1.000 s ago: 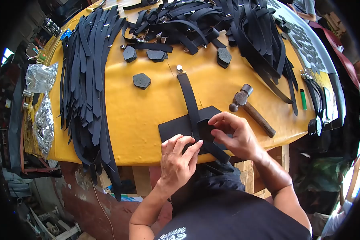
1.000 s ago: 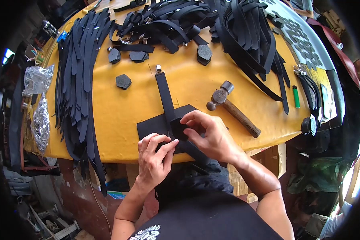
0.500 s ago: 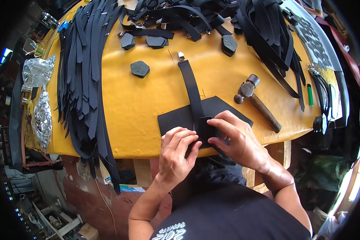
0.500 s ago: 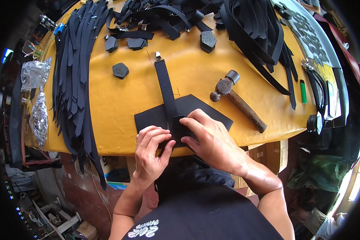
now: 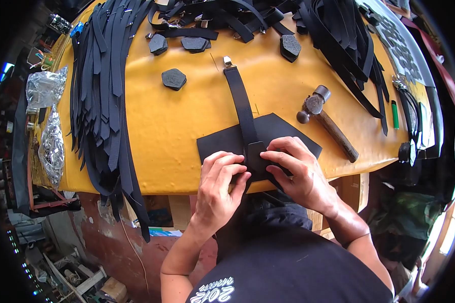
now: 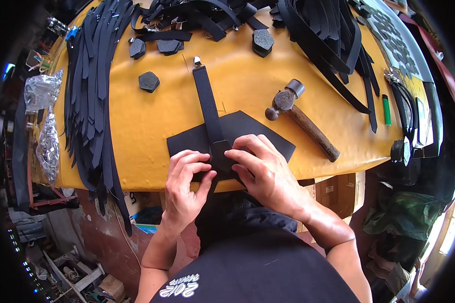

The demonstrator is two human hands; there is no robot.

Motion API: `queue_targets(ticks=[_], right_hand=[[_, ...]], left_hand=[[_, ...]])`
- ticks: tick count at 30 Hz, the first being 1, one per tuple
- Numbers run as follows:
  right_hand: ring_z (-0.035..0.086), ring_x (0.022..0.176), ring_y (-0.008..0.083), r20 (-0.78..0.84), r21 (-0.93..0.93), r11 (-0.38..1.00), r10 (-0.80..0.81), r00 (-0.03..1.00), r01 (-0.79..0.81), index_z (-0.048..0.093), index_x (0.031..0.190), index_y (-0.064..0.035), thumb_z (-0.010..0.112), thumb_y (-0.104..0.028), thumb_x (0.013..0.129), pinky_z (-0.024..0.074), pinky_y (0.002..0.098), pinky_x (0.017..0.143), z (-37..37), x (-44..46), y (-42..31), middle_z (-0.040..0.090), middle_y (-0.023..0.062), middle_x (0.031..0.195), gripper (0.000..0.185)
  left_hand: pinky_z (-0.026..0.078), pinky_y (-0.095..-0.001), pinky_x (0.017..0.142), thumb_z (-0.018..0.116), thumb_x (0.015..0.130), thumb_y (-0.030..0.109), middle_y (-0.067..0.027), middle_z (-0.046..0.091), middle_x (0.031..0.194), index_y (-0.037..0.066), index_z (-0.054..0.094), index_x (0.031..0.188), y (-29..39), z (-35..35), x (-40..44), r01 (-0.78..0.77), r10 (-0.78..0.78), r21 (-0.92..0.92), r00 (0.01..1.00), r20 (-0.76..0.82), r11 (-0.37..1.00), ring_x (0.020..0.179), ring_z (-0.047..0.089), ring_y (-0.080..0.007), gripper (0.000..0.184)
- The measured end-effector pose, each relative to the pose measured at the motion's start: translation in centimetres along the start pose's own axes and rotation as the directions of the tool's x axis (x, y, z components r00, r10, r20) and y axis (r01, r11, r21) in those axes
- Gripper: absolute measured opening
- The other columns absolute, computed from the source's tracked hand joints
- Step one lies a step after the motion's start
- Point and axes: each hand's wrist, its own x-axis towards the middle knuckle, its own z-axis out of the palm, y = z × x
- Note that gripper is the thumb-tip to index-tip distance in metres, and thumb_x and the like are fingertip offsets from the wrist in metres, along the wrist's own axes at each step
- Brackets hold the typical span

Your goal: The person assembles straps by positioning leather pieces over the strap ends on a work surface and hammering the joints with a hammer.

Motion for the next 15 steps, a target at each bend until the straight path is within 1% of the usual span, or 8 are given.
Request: queue_targets(ticks=[3,6,15], right_hand=[[0.062,0.098,0.0322,-0.043,-0.008,0.999,-0.031,0.999,0.031,0.07,0.112,-0.0018,0.077,0.003,0.081,0.0545,0.0399,0.083,0.4,-0.1,0.3,0.064,0.0127,0.112,0.032],[0.062,0.096,0.0316,-0.086,-0.016,0.998,-0.055,0.995,0.054,0.071,0.109,-0.002,0.078,0.002,0.08,0.0548,0.0394,0.081,0.8,-0.2,0.5,0.065,0.0118,0.111,0.03],[0.062,0.092,0.0295,-0.134,-0.05,0.996,-0.086,0.987,0.08,0.072,0.104,-0.0029,0.079,0.001,0.079,0.0545,0.0378,0.078,1.3,-0.5,0.7,0.067,0.0104,0.111,0.026]], left_hand=[[0.053,-0.0408,0.092,0.081,0.081,0.001,-0.0095,0.07,0.109,0.003,0.073,0.103,0.1,0.0,0.1,-0.004,0.004,0.009,1.0,-0.001,1.0,0.108,0.062,-0.0314,0.023],[0.053,-0.0402,0.091,0.08,0.081,0.0,-0.0092,0.07,0.108,0.003,0.075,0.104,0.2,-0.1,0.2,-0.031,0.031,0.036,0.999,0.01,0.999,0.108,0.063,-0.0308,0.024],[0.054,-0.0399,0.089,0.081,0.08,0.001,-0.009,0.07,0.108,0.003,0.075,0.102,0.0,-0.1,0.2,-0.033,0.033,0.046,0.999,0.005,0.998,0.107,0.063,-0.03,0.023]])
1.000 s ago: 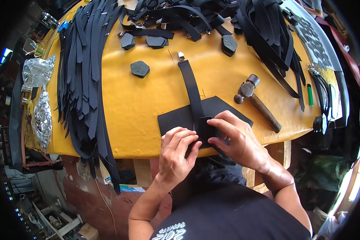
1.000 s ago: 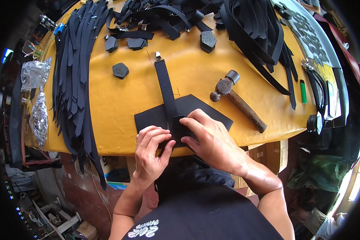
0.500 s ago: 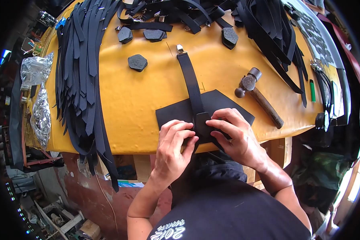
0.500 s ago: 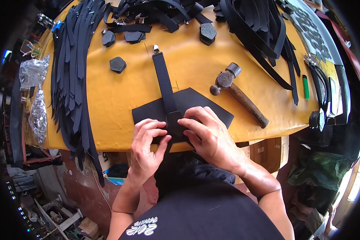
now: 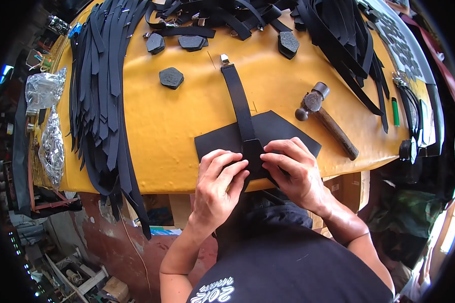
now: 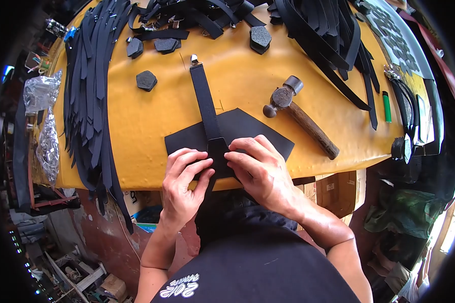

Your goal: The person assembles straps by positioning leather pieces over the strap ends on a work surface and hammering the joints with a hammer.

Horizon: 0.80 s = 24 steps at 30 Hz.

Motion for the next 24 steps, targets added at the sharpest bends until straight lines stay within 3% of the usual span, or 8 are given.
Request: queue_targets(ticks=[24], right_hand=[[0.062,0.093,0.0287,0.007,-0.006,1.0,-0.02,1.0,0.02,0.073,0.104,-0.0048,0.078,0.004,0.075,0.0539,0.0368,0.079,0.04,-0.34,0.06,0.067,0.0101,0.111,0.031]], left_hand=[[0.055,-0.0398,0.089,0.082,0.08,0.002,-0.0101,0.072,0.108,0.002,0.075,0.101,-0.09,0.17,-0.2,0.001,-0.001,0.007,1.0,-0.027,1.0,0.106,0.066,-0.0307,0.023]])
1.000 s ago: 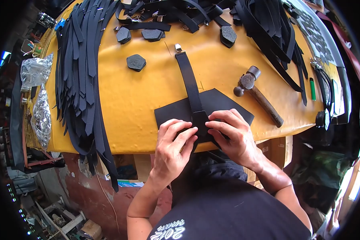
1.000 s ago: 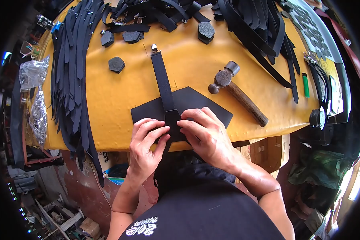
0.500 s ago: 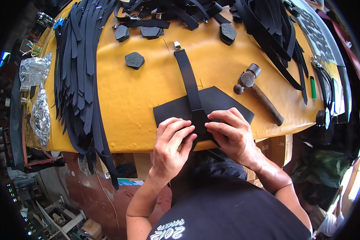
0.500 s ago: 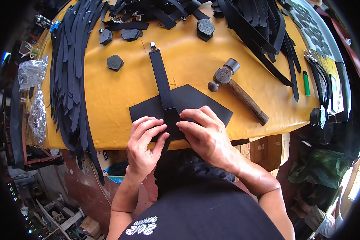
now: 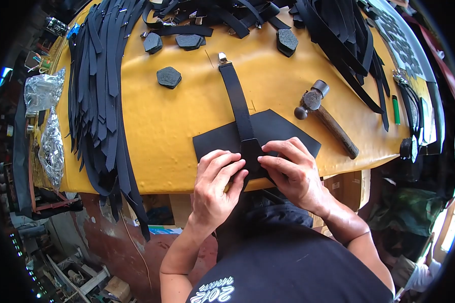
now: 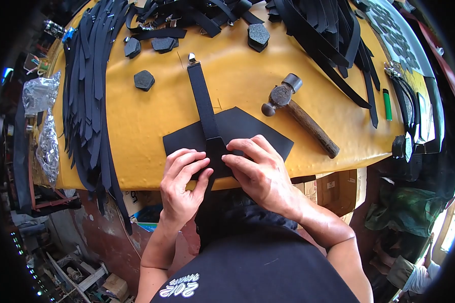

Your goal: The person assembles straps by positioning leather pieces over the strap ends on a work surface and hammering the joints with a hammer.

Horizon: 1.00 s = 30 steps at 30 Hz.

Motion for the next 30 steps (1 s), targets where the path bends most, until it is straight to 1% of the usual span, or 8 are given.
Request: queue_targets(ticks=[4,7,11,14,17,20,23,30], right_hand=[[0.061,0.091,0.0283,0.004,-0.006,1.0,-0.01,1.0,0.01,0.073,0.104,-0.0046,0.079,0.004,0.072,0.0532,0.0367,0.077,-0.02,-0.22,0.09,0.066,0.0103,0.108,0.034],[0.061,0.089,0.0279,-0.021,0.002,0.999,-0.049,0.999,0.049,0.072,0.104,-0.0039,0.079,0.004,0.071,0.0531,0.0368,0.077,0.04,-0.15,0.18,0.066,0.0098,0.107,0.034],[0.061,0.088,0.0275,-0.027,0.014,0.998,-0.068,0.997,0.068,0.071,0.104,-0.0027,0.08,0.002,0.07,0.0533,0.0363,0.077,0.12,-0.32,0.48,0.067,0.0095,0.108,0.034],[0.062,0.09,0.0286,-0.013,0.024,0.999,-0.021,1.0,0.021,0.074,0.105,-0.0054,0.082,0.005,0.072,0.0544,0.0368,0.076,0.06,-0.38,0.28,0.069,0.0087,0.107,0.036],[0.062,0.09,0.0288,-0.012,0.03,0.999,-0.03,0.999,0.031,0.074,0.105,-0.0053,0.082,0.005,0.071,0.0545,0.037,0.076,0.06,-0.4,0.46,0.069,0.0089,0.107,0.037],[0.062,0.09,0.0289,-0.014,0.029,0.999,-0.033,0.999,0.034,0.074,0.105,-0.0051,0.082,0.005,0.071,0.0545,0.037,0.076,0.06,-0.4,0.46,0.069,0.009,0.107,0.036],[0.061,0.088,0.0279,0.001,0.015,0.997,-0.073,0.997,0.073,0.072,0.106,-0.0016,0.079,0.002,0.07,0.0535,0.0362,0.077,-0.06,-0.34,0.64,0.067,0.0103,0.11,0.037],[0.06,0.088,0.0278,0.003,0.002,0.997,-0.077,0.997,0.077,0.072,0.106,-0.0016,0.079,0.002,0.07,0.0533,0.0364,0.077,-0.04,-0.27,0.61,0.067,0.01,0.11,0.037]], left_hand=[[0.055,-0.04,0.089,0.083,0.08,0.003,-0.0104,0.072,0.106,0.001,0.075,0.1,0.1,0.14,0.07,0.002,-0.002,0.003,1.0,-0.012,1.0,0.105,0.066,-0.031,0.021],[0.055,-0.0403,0.089,0.084,0.079,0.005,-0.0098,0.072,0.105,0.002,0.075,0.098,0.24,0.25,0.16,0.004,-0.003,0.012,1.0,-0.025,1.0,0.104,0.065,-0.0308,0.022],[0.055,-0.0401,0.088,0.087,0.077,0.007,-0.0094,0.072,0.104,0.002,0.075,0.097,0.15,0.5,0.11,-0.001,0.002,0.019,0.999,-0.041,1.0,0.103,0.065,-0.0301,0.024],[0.056,-0.0399,0.087,0.088,0.076,0.008,-0.0098,0.072,0.102,0.002,0.075,0.095,0.19,0.47,0.15,-0.002,0.003,0.028,0.999,-0.039,1.0,0.102,0.066,-0.0301,0.024],[0.056,-0.0398,0.086,0.089,0.075,0.008,-0.0099,0.072,0.101,0.001,0.075,0.093,0.15,0.45,0.19,-0.006,0.007,0.031,0.999,-0.042,0.999,0.101,0.066,-0.0303,0.024],[0.056,-0.0397,0.085,0.089,0.075,0.008,-0.0099,0.072,0.1,0.001,0.075,0.093,0.06,0.49,0.14,-0.011,0.012,0.028,0.999,-0.048,1.0,0.1,0.066,-0.0303,0.024],[0.056,-0.0396,0.084,0.089,0.075,0.009,-0.0099,0.072,0.099,0.001,0.075,0.093,0.08,0.55,0.08,-0.014,0.015,0.028,0.998,-0.054,1.0,0.1,0.066,-0.0303,0.024],[0.056,-0.0401,0.083,0.089,0.075,0.008,-0.0082,0.071,0.1,0.003,0.074,0.094,-0.08,0.65,-0.03,-0.021,0.022,0.017,0.998,-0.066,1.0,0.1,0.065,-0.0303,0.025]])
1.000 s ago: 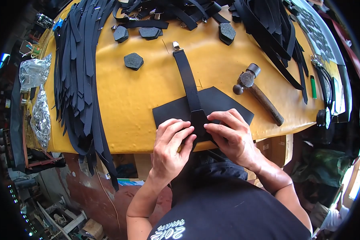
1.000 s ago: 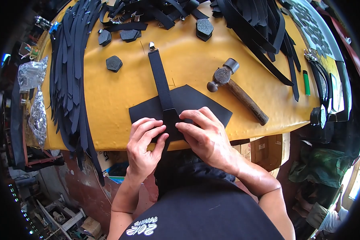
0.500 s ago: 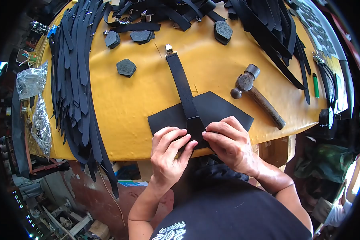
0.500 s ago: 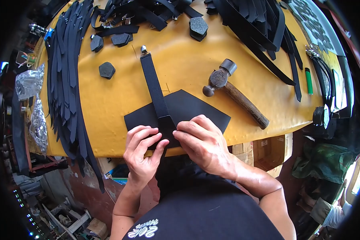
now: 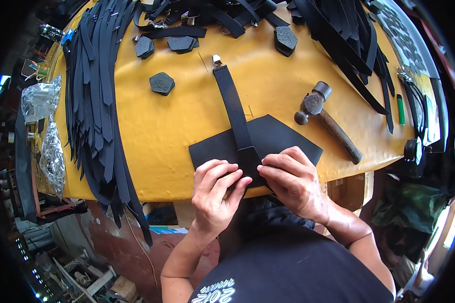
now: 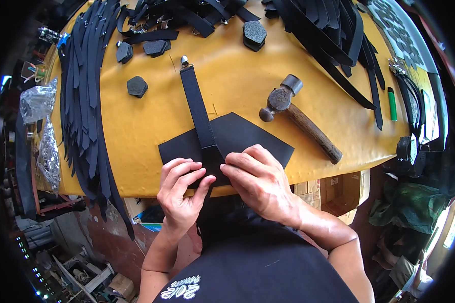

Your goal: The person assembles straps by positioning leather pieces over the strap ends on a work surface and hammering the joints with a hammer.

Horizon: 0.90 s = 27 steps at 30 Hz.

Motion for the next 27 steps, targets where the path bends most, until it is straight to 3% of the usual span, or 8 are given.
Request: queue_targets(ticks=[12,27], right_hand=[[0.062,0.09,0.0284,-0.023,0.013,0.998,0.058,0.998,-0.057,0.073,0.105,-0.0049,0.081,0.005,0.074,0.0538,0.0367,0.076,0.18,0.05,-0.42,0.068,0.0091,0.107,0.033],[0.06,0.087,0.0276,-0.044,-0.012,1.0,-0.011,0.999,0.01,0.07,0.106,-0.0007,0.079,0.0,0.071,0.0526,0.0365,0.076,0.36,-0.23,-0.09,0.066,0.0097,0.109,0.036]], left_hand=[[0.056,-0.0405,0.085,0.087,0.076,0.006,-0.0092,0.072,0.104,0.002,0.075,0.096,0.1,0.05,0.02,-0.007,0.007,0.016,1.0,0.002,1.0,0.102,0.065,-0.0304,0.024],[0.056,-0.0402,0.085,0.089,0.075,0.007,-0.0091,0.072,0.104,0.003,0.076,0.096,0.07,-0.08,0.0,-0.014,0.014,0.033,1.0,0.015,0.999,0.102,0.065,-0.0304,0.025]])
